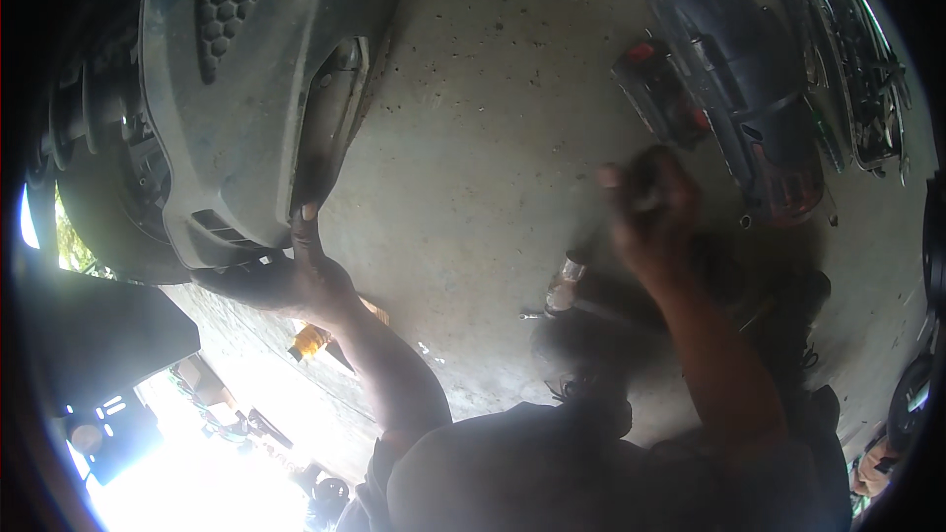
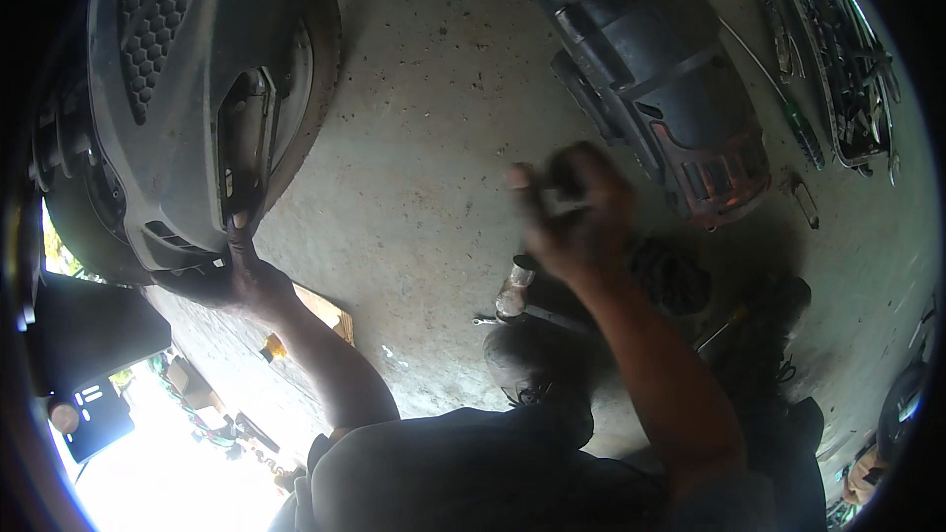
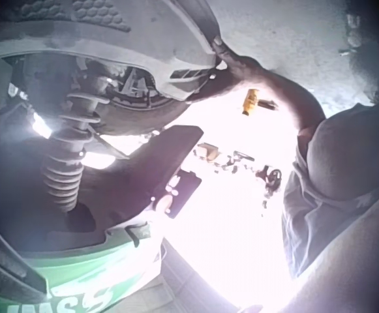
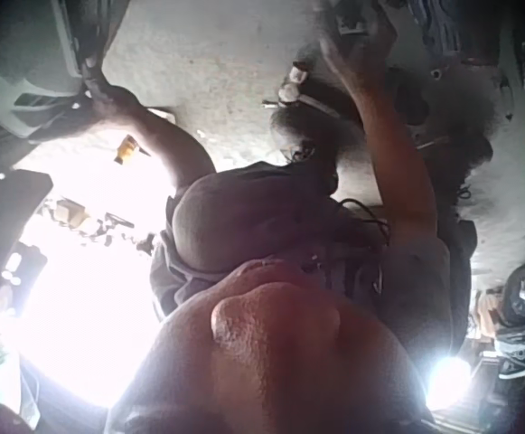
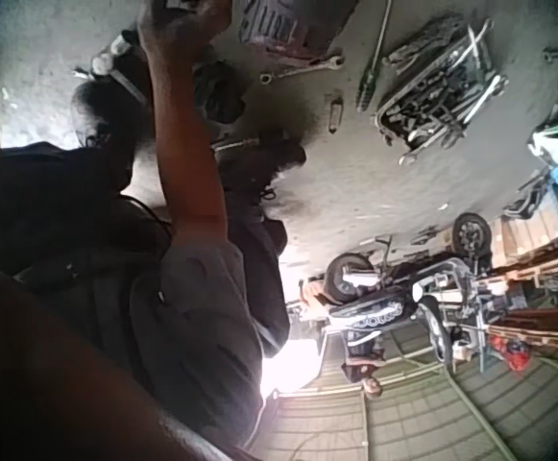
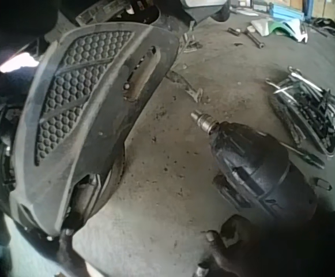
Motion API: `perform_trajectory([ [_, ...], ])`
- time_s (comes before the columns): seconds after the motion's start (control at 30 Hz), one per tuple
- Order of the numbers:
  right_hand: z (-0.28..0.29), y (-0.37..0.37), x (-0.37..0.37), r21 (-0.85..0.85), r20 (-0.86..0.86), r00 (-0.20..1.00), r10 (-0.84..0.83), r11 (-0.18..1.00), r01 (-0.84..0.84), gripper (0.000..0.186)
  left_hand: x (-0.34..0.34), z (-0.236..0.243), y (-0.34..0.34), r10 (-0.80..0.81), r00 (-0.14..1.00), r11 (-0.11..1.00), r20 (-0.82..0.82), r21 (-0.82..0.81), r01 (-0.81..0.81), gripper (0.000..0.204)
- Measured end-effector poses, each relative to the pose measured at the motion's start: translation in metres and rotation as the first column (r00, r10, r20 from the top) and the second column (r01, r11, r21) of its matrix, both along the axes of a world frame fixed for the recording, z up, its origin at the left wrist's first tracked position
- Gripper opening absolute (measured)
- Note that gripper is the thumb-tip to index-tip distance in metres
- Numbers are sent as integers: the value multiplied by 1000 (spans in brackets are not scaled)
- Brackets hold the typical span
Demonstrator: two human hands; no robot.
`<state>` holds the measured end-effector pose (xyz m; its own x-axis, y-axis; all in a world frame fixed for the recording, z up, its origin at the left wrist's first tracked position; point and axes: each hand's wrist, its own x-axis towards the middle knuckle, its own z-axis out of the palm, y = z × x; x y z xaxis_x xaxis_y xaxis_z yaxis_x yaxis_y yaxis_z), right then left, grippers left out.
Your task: The person positions a plastic panel onto the side of a motorcycle, hammers a metal part, picks up several bolts from a tool tray, and secures the panel using a power impact wrench.
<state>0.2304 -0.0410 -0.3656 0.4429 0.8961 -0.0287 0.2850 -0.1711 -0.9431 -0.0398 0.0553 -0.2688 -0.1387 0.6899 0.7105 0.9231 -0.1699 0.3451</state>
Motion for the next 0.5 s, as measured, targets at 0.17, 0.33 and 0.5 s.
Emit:
perform_trajectory([
  [0.17, -26, -13, 90, 17, 419, 907, 42, 998, -54, 40, -1, -3, 3, -9, 1000, 1000, -15, 20, 10, 127],
  [0.33, -96, 4, 84, 81, 989, 133, -60, 984, -161, 43, 4, -4, 5, -15, 999, 999, -41, 27, 16, 127],
  [0.5, -14, 8, 28, 161, 347, 936, 62, 979, -125, 43, 1, -9, 3, 40, 999, 998, -17, 41, -39, 129],
])
